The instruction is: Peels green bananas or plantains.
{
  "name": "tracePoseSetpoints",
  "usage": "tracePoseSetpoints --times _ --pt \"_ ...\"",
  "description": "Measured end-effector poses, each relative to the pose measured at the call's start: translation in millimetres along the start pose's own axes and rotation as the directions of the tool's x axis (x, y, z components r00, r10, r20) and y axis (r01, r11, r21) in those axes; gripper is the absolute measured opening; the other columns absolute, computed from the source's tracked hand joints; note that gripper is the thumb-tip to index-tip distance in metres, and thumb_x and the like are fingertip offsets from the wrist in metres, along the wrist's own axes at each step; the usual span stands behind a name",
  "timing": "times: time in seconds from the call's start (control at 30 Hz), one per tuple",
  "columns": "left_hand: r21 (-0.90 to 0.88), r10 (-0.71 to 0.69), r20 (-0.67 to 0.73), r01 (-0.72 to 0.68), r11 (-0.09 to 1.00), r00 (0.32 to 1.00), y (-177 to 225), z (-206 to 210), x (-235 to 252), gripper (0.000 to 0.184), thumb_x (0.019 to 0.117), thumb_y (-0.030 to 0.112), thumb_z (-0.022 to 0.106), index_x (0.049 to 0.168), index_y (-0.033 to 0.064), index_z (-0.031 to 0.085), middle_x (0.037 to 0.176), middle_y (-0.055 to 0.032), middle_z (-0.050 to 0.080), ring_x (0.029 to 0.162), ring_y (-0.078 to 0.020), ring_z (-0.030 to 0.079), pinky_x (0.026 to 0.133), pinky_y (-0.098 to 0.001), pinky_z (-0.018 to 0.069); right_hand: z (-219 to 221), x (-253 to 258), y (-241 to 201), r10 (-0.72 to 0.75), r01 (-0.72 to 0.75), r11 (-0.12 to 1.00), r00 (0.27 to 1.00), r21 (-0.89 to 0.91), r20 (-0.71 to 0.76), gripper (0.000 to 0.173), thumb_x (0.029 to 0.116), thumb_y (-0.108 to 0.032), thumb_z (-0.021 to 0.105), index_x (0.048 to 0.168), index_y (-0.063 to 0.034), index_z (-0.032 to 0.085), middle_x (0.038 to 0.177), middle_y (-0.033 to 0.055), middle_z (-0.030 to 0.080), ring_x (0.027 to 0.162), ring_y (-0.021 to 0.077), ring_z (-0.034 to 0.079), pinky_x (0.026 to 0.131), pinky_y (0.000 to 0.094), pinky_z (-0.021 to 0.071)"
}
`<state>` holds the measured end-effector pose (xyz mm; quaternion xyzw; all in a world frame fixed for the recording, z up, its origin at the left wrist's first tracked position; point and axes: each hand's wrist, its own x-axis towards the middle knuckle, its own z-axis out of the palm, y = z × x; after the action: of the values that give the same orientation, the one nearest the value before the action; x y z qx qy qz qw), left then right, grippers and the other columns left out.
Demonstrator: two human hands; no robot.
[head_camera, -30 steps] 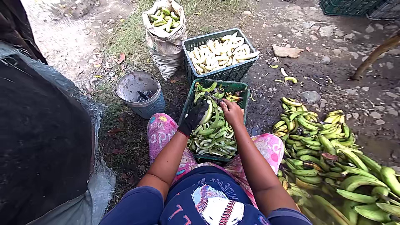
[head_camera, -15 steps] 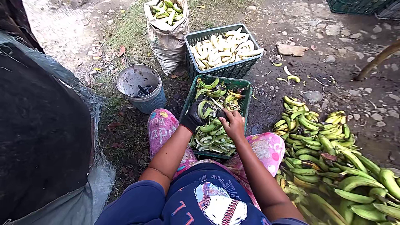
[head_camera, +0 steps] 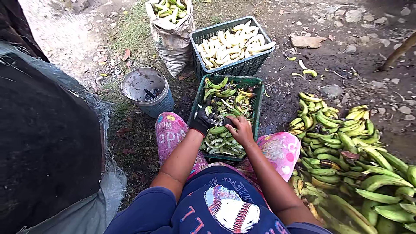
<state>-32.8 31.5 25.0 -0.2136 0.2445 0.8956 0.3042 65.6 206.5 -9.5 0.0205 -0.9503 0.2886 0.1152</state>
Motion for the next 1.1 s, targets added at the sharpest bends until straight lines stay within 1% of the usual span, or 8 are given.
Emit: tracePoseSetpoints --times 0.27,0.37,0.5,0.53,0.63,0.7,0.93,1.1 --pt "0.340 0.057 0.148 -0.105 0.935 0.987 -21.9 -21.3 -9.2 0.043 0.1036 0.055 0.034 0.106 0.0203 0.060 0.081 0.0007 0.061 0.068 -0.0104 0.059 0.057 -0.0295 0.0524 -0.9 0.4 -7.0 0.053 -0.053 0.998 0.999 -0.016 -0.011 0.050 0.1022 -0.054 0.050 0.136 -0.0211 0.068 0.111 0.0194 0.066 0.103 0.0386 0.063 0.090 0.0609 0.0473" --pt "0.647 0.268 0.241 -0.360 0.672 0.933 -36.6 -29.4 -23.5 0.033 0.1065 0.045 0.041 0.123 0.0225 0.058 0.099 0.0006 0.062 0.081 -0.0084 0.059 0.067 -0.0292 0.0521 -5.4 8.7 -16.4 0.172 -0.172 0.985 0.985 -0.014 -0.015 0.053 0.1061 -0.054 0.038 0.141 -0.0236 0.063 0.112 0.0203 0.065 0.102 0.0396 0.063 0.088 0.0627 0.0462" --pt "0.831 0.362 0.520 -0.556 -0.006 0.774 -23.2 -46.7 -19.9 0.050 0.0966 0.012 0.063 0.144 0.0090 0.050 0.135 -0.0159 0.059 0.116 -0.0234 0.061 0.097 -0.0458 0.0521 -12.3 24.4 -21.6 0.322 -0.325 0.945 0.944 0.038 0.066 0.052 0.1084 -0.055 0.034 0.146 -0.0282 0.059 0.119 0.0222 0.065 0.109 0.0419 0.062 0.091 0.0654 0.0461" --pt "0.810 0.349 0.537 -0.585 0.040 0.768 -20.6 -50.1 -18.3 0.046 0.0991 0.014 0.059 0.145 0.0109 0.050 0.134 -0.0127 0.059 0.115 -0.0199 0.061 0.096 -0.0427 0.0527 -13.5 28.2 -19.7 0.369 -0.378 0.922 0.923 0.080 0.109 0.053 0.1091 -0.055 0.031 0.146 -0.0282 0.058 0.124 0.0221 0.064 0.114 0.0423 0.061 0.093 0.0668 0.0453" --pt "0.516 0.247 0.472 -0.493 0.700 0.846 -20.5 -44.9 -19.5 0.037 0.1080 0.039 0.039 0.135 0.0216 0.058 0.107 -0.0006 0.067 0.084 -0.0093 0.064 0.072 -0.0297 0.0567 -13.9 37.3 -6.8 0.455 -0.513 0.795 0.857 0.324 0.241 0.060 0.1098 -0.056 0.025 0.145 -0.0211 0.058 0.140 0.0187 0.061 0.128 0.0392 0.058 0.103 0.0680 0.0440" --pt "0.413 0.176 0.442 -0.374 0.831 0.879 -15.1 -50.4 -14.9 0.037 0.1053 0.047 0.043 0.125 0.0226 0.063 0.095 0.0000 0.067 0.076 -0.0105 0.064 0.066 -0.0309 0.0568 -17.7 38.8 -3.9 0.467 -0.539 0.723 0.842 0.432 0.269 0.060 0.1103 -0.054 0.027 0.141 -0.0142 0.061 0.137 0.0183 0.064 0.124 0.0366 0.061 0.101 0.0648 0.0456" --pt "0.981 0.261 0.093 -0.133 0.141 0.961 4.9 -65.7 -24.7 0.039 0.1083 0.031 0.047 0.142 0.0145 0.056 0.134 -0.0145 0.061 0.116 -0.0277 0.061 0.096 -0.0523 0.0509 -54.9 28.8 26.7 0.582 -0.598 0.798 0.797 0.073 0.159 0.052 0.1080 -0.054 0.041 0.146 -0.0234 0.058 0.136 0.0243 0.060 0.130 0.0445 0.054 0.104 0.0694 0.0383" --pt "0.981 0.249 -0.017 -0.032 0.194 0.968 7.6 -64.8 -22.3 0.042 0.1044 0.045 0.050 0.132 0.0153 0.061 0.119 -0.0119 0.066 0.100 -0.0230 0.063 0.085 -0.0474 0.0533 -50.6 0.3 55.8 0.555 -0.552 0.832 0.828 -0.049 0.082 0.056 0.1025 -0.056 0.054 0.144 -0.0197 0.059 0.129 0.0247 0.062 0.120 0.0439 0.058 0.099 0.0676 0.0413"
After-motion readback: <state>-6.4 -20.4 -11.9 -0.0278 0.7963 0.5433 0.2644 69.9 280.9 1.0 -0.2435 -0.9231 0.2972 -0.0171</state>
